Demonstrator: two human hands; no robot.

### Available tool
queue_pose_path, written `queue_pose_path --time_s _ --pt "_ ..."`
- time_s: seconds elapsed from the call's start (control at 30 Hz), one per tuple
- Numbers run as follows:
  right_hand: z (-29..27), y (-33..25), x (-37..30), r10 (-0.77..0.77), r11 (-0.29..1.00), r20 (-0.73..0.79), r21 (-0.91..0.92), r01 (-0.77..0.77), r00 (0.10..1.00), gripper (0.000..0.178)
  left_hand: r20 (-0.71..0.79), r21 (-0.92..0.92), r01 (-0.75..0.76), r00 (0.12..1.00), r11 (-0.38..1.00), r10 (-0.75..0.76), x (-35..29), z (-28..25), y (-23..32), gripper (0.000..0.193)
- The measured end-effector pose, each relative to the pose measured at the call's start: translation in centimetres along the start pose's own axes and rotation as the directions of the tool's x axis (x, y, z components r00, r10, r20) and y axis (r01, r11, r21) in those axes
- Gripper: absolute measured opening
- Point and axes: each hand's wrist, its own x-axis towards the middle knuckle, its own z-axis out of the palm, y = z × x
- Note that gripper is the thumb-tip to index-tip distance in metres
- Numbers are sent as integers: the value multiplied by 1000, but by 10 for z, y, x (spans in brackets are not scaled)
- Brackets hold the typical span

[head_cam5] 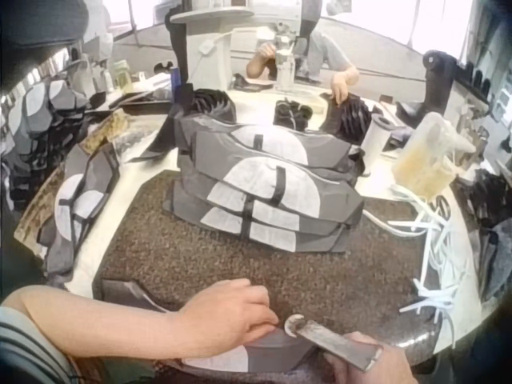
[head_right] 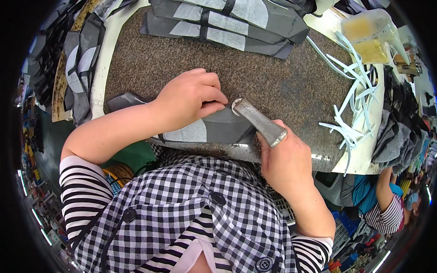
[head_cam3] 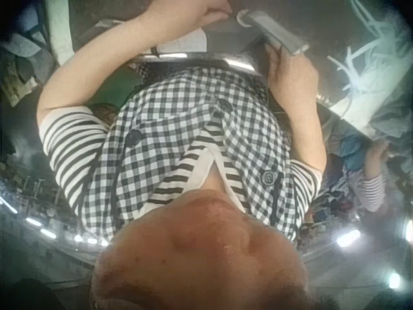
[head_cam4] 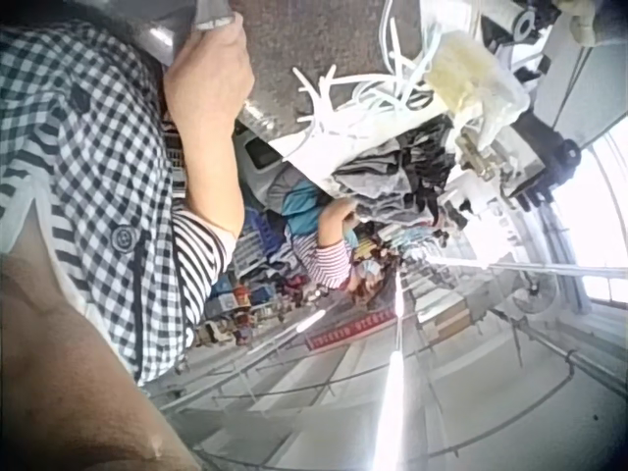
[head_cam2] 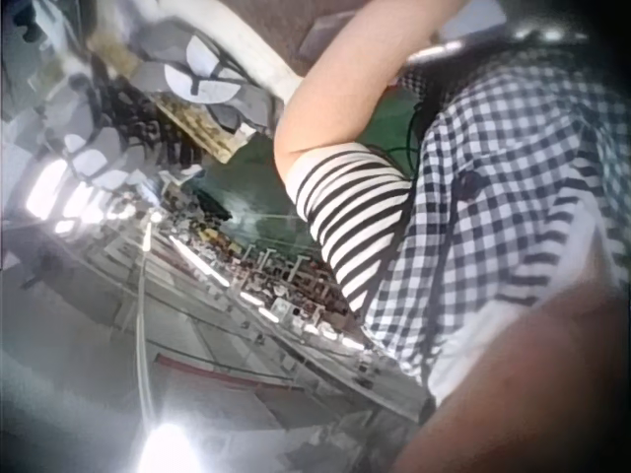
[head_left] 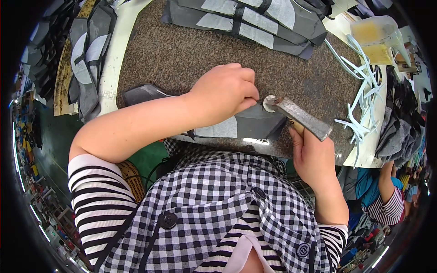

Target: The worker uses a hammer to flatten and bond shoe upper components on a manufacturing workbench.

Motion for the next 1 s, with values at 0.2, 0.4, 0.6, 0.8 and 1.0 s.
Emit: queue_pose_path --time_s 0.2,0.4,0.6,0.8,1.0 --pt "0 6 4 -51 998 -34 36 52 998 17 61 97 -16 998 995 10 -6 0 30 18" --pt "3 6 2 -53 999 -16 -2 53 998 21 -33 -94 267 962 959 -271 -16 -7 23 19" --pt "2 4 8 -139 990 -150 -4 140 979 21 -43 199 42 998 979 -35 -22 -3 37 23" --pt "6 -4 10 -105 994 -73 -20 104 992 15 19 292 -4 1000 956 -2 -24 -6 42 24" --pt "16 -8 0 -110 992 -61 -75 105 992 17 233 -308 490 870 816 -435 -27 -22 20 14"
